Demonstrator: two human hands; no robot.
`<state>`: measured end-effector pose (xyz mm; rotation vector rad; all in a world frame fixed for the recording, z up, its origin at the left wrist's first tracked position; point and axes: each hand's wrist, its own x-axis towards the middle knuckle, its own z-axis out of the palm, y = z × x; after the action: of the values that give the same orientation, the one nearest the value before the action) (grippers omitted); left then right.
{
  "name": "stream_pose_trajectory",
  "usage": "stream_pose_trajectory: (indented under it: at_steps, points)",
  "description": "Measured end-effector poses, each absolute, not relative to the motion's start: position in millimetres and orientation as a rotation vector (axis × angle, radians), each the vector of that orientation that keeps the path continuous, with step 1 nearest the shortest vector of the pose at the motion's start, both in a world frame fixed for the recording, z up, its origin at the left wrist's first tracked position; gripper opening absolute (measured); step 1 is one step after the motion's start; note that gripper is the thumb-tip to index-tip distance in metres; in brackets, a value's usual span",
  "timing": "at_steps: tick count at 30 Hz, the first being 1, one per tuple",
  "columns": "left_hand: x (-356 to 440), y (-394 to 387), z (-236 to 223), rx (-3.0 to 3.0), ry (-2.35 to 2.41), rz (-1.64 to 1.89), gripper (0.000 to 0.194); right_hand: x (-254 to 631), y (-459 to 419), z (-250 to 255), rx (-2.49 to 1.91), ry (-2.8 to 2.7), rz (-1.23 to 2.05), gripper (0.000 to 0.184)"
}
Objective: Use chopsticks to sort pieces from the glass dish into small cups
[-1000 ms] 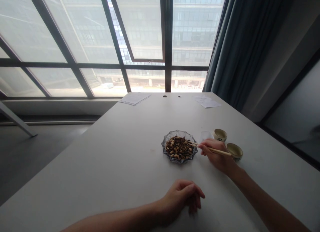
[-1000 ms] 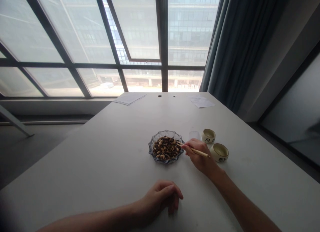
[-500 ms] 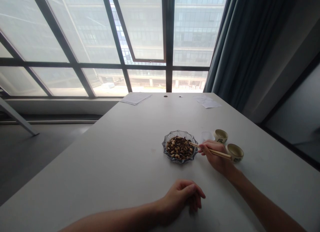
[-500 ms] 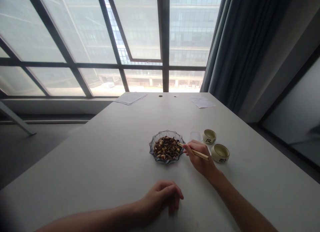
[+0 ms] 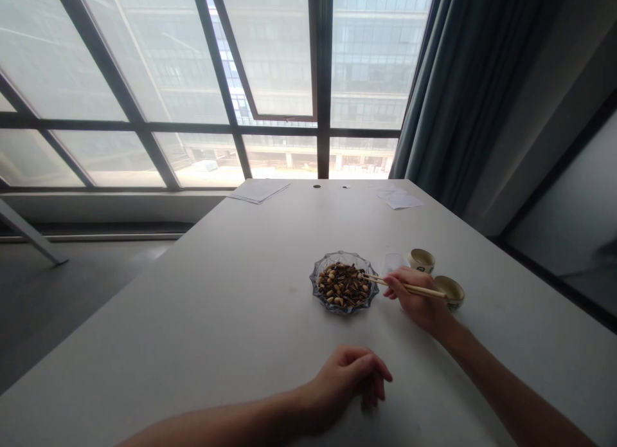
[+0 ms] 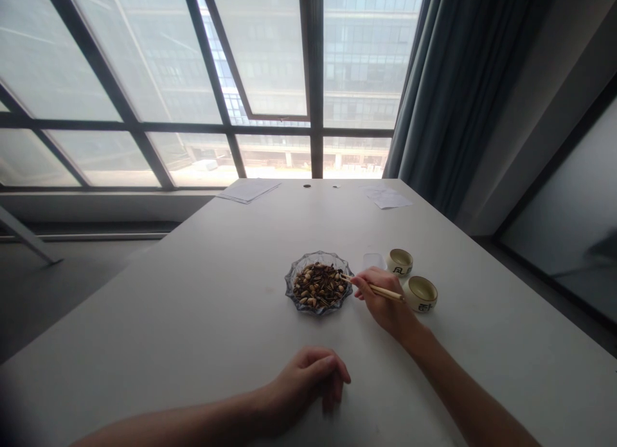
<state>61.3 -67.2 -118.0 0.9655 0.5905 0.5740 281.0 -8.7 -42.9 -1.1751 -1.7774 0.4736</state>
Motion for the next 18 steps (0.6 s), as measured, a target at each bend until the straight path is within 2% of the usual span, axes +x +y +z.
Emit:
stream_pose_trajectory:
  at_steps: [9,18]
  points:
    - [61.3,-67.5,-119.0,0.983,0.579,0.570,0.059,277.2,0.2,-41.7,-1.174,-1.829,0.354,0.038]
    - [61.1,-67.6,-118.4,0.985,0.574,0.563,0.060,274.4,10.8,-51.0,-1.192,-1.855,0.379,0.041]
